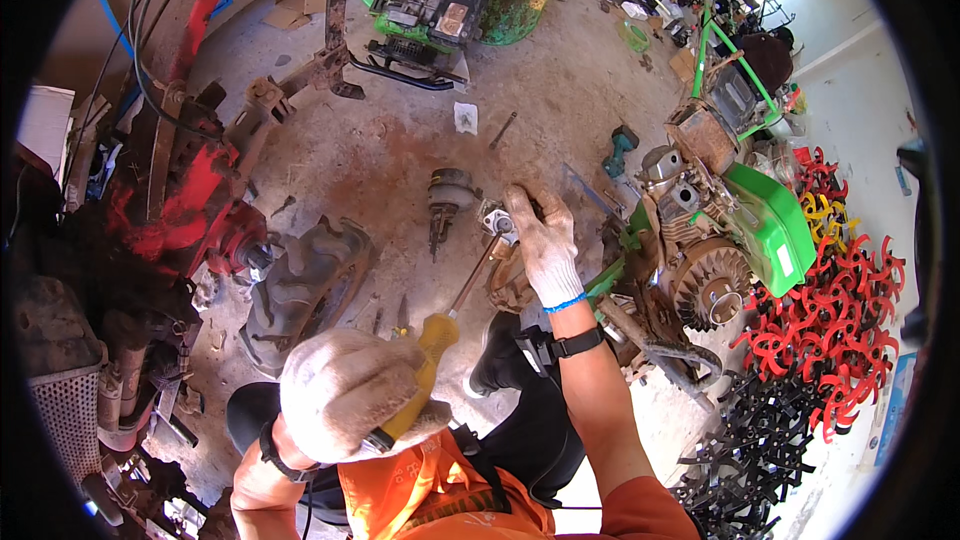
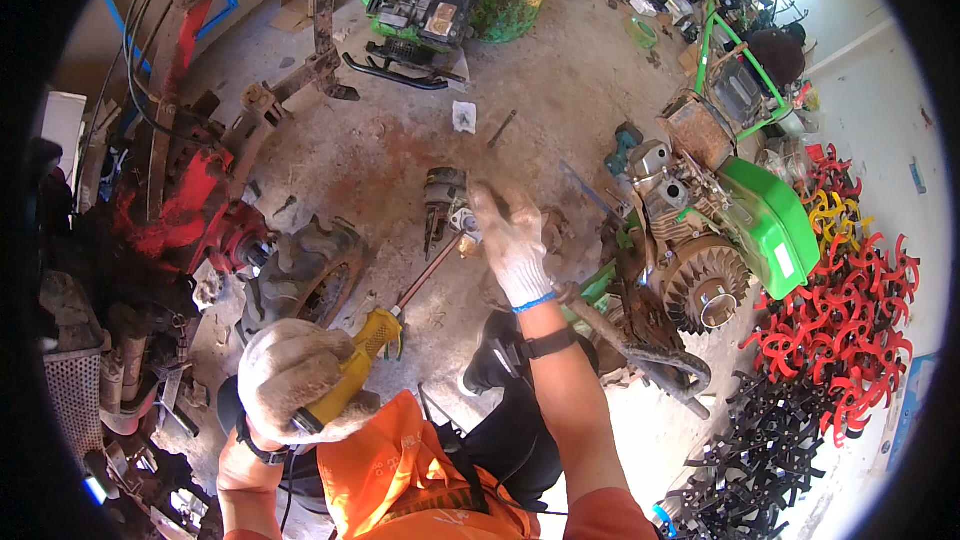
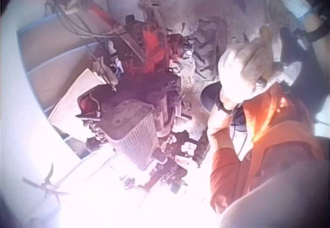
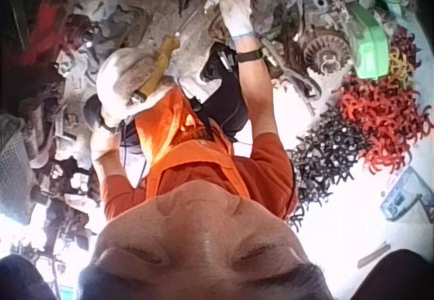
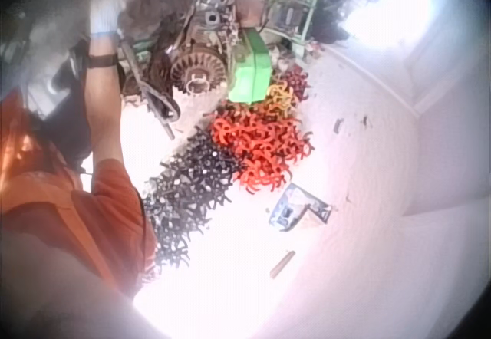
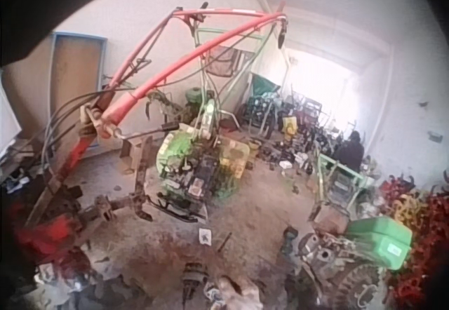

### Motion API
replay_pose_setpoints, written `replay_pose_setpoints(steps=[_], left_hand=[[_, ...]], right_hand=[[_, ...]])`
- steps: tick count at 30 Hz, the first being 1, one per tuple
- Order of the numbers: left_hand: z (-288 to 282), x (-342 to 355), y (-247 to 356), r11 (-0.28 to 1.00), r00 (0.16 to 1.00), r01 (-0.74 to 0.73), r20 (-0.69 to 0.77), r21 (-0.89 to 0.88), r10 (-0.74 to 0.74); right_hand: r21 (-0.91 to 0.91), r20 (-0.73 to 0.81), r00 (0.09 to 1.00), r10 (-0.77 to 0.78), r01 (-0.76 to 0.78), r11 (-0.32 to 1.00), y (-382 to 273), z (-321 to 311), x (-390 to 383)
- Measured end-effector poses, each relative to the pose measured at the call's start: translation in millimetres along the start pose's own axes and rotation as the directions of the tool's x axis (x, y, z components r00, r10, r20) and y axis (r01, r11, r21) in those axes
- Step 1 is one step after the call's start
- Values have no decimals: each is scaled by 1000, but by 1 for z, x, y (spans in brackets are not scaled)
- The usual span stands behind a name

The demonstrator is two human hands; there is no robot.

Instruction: The person sits on the floor and uses a screwdriver to remove a small component from a brass-colored engine part. They then use a yellow squeeze bottle to apply liquid into the part's openings and continue to manipulate the part with the screwdriver.

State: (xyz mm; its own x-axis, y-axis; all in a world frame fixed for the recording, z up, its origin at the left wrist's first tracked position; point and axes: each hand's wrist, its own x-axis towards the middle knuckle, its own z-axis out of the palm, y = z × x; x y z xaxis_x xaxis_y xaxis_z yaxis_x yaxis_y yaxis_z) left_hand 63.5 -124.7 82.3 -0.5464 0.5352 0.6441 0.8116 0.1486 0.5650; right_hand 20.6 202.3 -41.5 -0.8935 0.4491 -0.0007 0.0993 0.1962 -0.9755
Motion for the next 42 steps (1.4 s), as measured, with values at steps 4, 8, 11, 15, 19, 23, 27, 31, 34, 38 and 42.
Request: replay_pose_setpoints(steps=[4,8,11,15,19,23,27,31,34,38,42], left_hand=[[6,6,4,998,999,-50,15,25,50],[1,1,2,999,992,-41,123,18,39],[-7,-11,-3,998,998,-28,64,59,24],[-6,-29,-24,975,888,99,-424,-200,-177],[-30,-43,-57,733,595,134,-538,-667,-598],[-46,-54,-75,458,556,-46,-404,-888,-726],[-46,-51,-79,328,583,-112,-329,-938,-743],[-41,-43,-73,288,559,-148,-320,-946,-765],[-39,-37,-71,272,604,-154,-308,-950,-735],[-38,-31,-68,259,630,-159,-300,-953,-716],[-39,-30,-67,268,648,-150,-299,-952,-700]], right_hand=[[68,-6,999,41,-40,997,-8,3,-4],[44,-9,999,40,-40,998,-19,3,-8],[-109,34,998,-51,54,993,-25,-2,-11],[-83,108,982,-153,162,983,-25,-8,-15],[-153,225,917,-328,366,918,-25,-19,-21],[-14,299,912,-279,297,955,-31,-20,-31],[-42,295,927,-231,254,966,-39,-17,-33],[28,309,920,-241,245,969,-42,-18,-31],[64,317,928,-194,184,981,-39,-19,-32],[20,293,918,-266,272,962,-37,-19,-33],[18,295,902,-314,323,946,-35,-18,-32]])
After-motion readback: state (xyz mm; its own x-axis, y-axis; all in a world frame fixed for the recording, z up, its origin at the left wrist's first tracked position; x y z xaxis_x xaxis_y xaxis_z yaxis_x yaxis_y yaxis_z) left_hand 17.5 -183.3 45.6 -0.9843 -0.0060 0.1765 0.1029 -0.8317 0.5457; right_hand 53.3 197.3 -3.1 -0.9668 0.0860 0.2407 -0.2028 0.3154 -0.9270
